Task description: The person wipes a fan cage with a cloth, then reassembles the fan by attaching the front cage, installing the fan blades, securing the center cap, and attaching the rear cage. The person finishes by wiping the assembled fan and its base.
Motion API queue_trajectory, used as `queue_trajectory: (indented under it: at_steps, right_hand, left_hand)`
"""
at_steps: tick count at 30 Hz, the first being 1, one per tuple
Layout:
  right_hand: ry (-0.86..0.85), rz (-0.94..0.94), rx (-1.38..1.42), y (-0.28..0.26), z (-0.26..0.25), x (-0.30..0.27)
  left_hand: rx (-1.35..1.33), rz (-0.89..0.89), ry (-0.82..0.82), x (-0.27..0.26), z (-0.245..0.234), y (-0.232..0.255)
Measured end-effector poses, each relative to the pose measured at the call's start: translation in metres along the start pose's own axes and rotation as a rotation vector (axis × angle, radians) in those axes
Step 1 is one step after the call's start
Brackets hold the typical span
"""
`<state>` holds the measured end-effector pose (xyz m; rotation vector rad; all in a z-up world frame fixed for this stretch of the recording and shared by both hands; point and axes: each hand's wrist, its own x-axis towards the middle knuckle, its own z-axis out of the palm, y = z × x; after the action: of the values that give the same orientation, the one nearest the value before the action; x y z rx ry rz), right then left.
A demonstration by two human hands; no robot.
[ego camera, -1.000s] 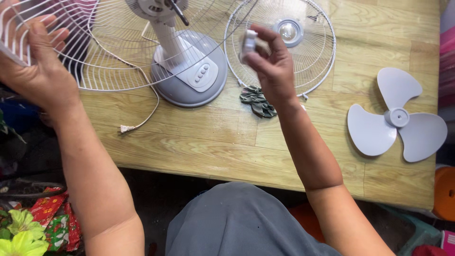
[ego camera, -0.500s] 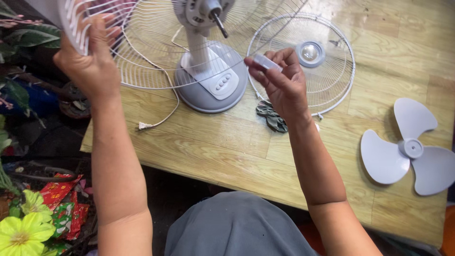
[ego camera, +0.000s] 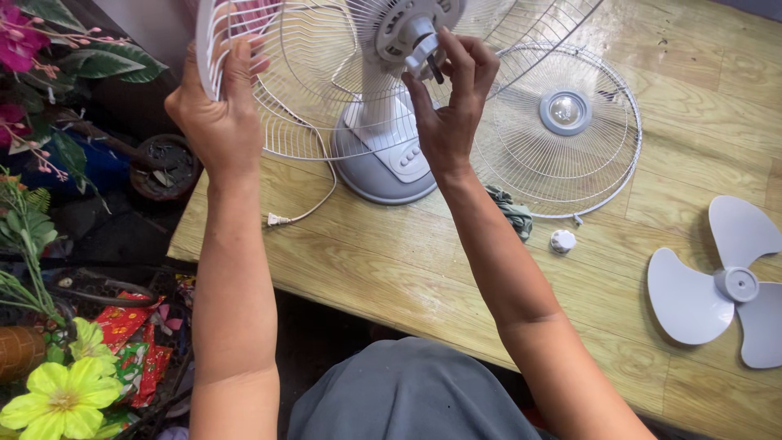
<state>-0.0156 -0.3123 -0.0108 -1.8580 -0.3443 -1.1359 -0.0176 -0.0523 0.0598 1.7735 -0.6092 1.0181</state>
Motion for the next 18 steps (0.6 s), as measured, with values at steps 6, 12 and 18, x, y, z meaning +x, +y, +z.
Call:
queue_trajectory:
  at_steps: [6,12,18]
  right_hand:
    - [0.012,0.017,0.005,0.004,0.017,0.010]
    - [0.063,0.175,-0.027,-0.003,0.024,0.017]
    - [0.015,0.319,0.051,-0.015,0.020,0.018]
  left_hand:
    - [-0.026,-0.014,0.020,-0.002,-0.001,-0.003]
    - [-0.055,-0.042,0.010,0.001,-0.001,-0.004]
    - [-0.062,0.014,0.000,0.004,-0.002,-0.006]
